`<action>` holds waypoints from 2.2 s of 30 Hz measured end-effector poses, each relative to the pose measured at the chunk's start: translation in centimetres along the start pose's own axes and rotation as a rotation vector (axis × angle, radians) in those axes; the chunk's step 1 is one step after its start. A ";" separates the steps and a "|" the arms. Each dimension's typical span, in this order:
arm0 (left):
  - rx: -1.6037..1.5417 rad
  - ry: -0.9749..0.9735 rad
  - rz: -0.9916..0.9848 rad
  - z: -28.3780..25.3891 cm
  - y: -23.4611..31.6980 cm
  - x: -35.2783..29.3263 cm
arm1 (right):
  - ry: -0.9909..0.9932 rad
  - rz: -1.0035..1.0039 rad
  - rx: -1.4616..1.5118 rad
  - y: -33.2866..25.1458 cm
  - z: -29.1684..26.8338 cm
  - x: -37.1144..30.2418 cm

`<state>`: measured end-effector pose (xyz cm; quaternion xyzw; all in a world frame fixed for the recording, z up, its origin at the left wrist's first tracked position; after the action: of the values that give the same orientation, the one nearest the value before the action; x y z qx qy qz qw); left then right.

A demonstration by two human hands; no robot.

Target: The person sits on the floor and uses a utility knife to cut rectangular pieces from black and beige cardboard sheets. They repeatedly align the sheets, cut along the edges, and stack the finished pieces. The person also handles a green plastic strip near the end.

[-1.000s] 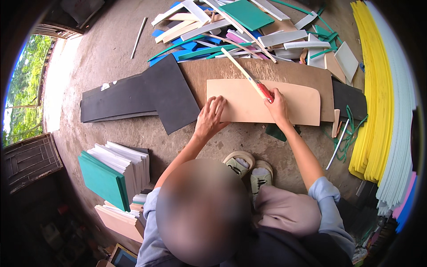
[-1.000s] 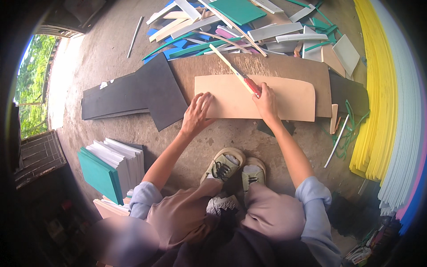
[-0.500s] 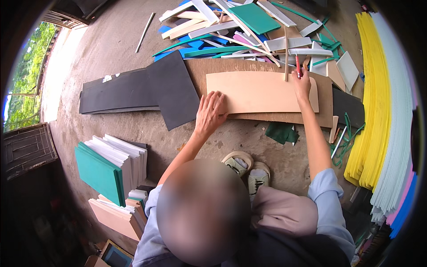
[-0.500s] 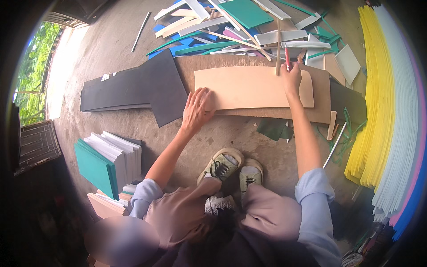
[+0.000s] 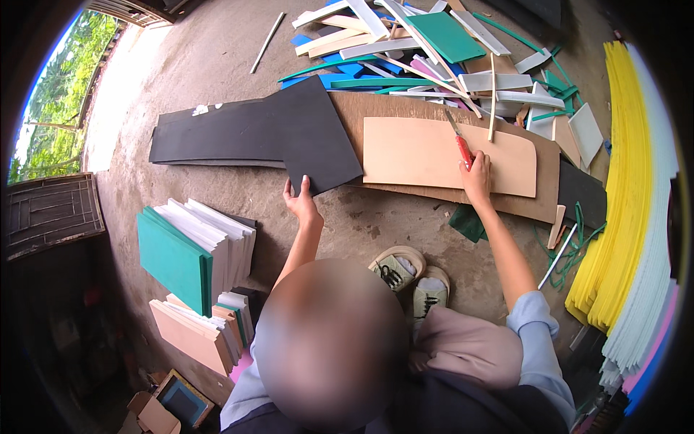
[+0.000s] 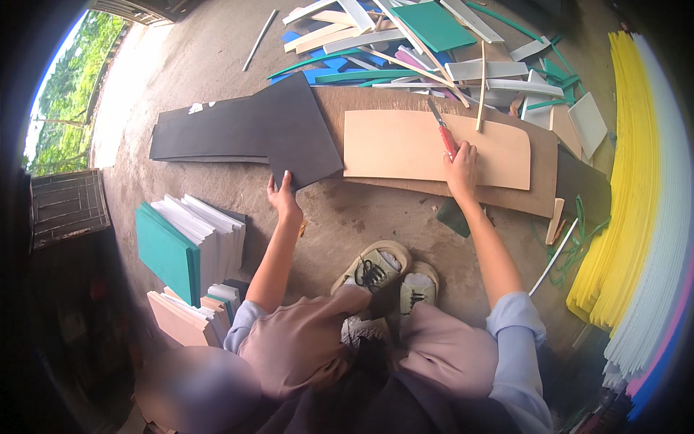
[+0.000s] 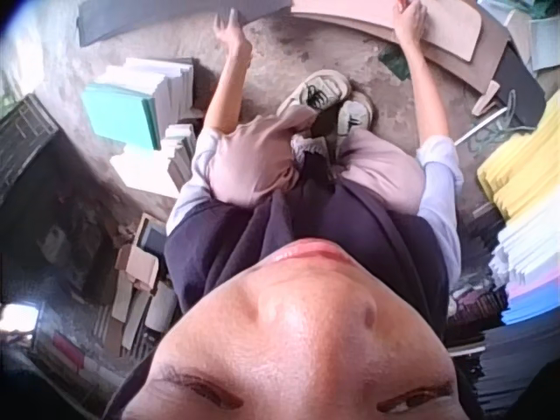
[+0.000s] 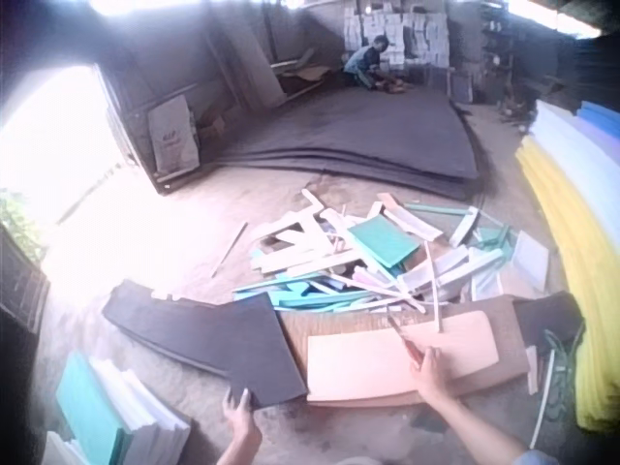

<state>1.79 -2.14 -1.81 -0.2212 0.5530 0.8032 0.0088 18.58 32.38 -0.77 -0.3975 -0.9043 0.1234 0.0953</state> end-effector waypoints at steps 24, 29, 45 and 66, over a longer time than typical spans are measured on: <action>0.695 -0.701 0.130 18.7 -4.8 -0.2 | 0.176 0.319 -0.305 11.7 -5.0 -1.4; 0.987 -0.597 0.524 18.3 -3.7 -2.2 | 0.295 0.189 -0.240 14.6 -4.0 2.1; 1.085 -0.738 0.568 10.4 -2.8 -4.6 | 0.252 0.151 -0.251 10.8 -4.0 1.3; 0.701 -0.919 0.172 7.6 -1.5 -2.9 | -0.233 0.176 0.505 6.1 -1.0 -0.7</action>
<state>2.16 5.91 0.15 0.2118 0.7412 0.5838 0.2550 23.59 36.03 -1.66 -0.4214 -0.8118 0.3971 0.0758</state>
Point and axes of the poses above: each hand's wrist, its own x-axis towards the middle knuckle, its own z-axis out of the palm, y = z × x, the point moved 3 cm from there along x, towards the middle knuckle, and after that the axes turned 13 degrees about -x, right-handed, at the moved point
